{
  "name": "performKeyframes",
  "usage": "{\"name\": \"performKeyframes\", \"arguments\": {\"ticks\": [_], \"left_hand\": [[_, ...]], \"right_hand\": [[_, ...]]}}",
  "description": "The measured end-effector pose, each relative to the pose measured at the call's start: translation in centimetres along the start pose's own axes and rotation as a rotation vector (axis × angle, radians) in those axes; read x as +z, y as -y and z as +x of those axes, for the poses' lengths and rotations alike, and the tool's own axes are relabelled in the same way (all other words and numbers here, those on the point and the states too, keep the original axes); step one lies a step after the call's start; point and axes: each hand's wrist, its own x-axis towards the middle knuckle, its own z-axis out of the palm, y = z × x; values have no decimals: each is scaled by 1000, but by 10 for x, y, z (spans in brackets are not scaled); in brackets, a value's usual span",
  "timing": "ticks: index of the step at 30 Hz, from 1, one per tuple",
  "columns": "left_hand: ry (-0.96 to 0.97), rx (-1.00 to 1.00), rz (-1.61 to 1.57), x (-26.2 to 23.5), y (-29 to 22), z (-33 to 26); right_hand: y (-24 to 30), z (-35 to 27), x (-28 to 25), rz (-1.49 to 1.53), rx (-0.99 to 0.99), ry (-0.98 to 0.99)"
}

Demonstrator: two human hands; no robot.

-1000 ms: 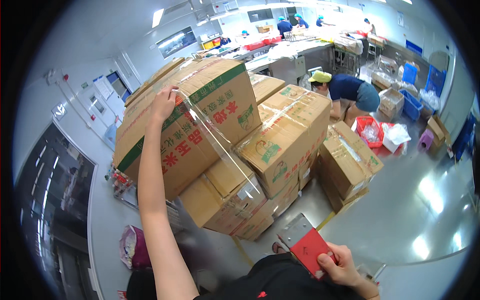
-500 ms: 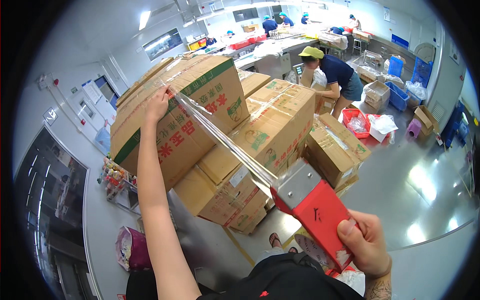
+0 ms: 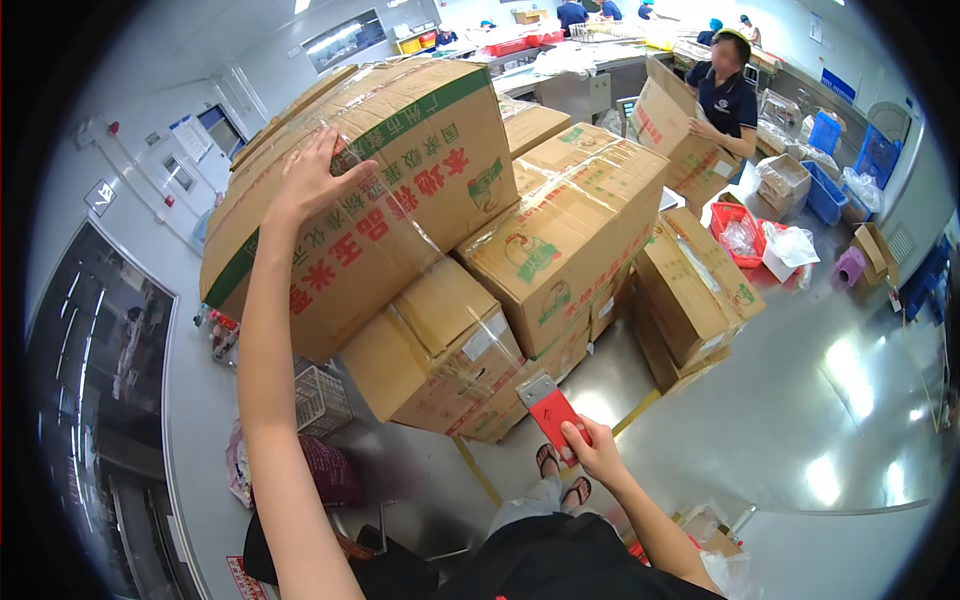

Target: Taping and sealing large cardboard boxes using a tape dispenser in a workshop.

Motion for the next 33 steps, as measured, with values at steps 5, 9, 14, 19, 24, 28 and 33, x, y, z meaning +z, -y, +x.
{"name": "performKeyframes", "arguments": {"ticks": [5,9,14,19,24,28,33], "left_hand": [[-30,-14,9,3,1,5],[-215,20,122,9,-13,-10],[-312,72,265,38,-54,-42],[-421,173,91,47,-43,-48],[-406,177,15,62,-41,-49],[-400,82,310,66,-54,-51],[-553,157,-423,31,-20,-127]], "right_hand": [[-50,46,10,62,-69,45],[-75,81,28,158,39,89],[-89,100,45,105,88,85],[-67,71,46,218,169,75],[-38,38,46,112,114,-3],[-35,45,49,50,116,-52],[-33,49,47,46,97,-98]]}}
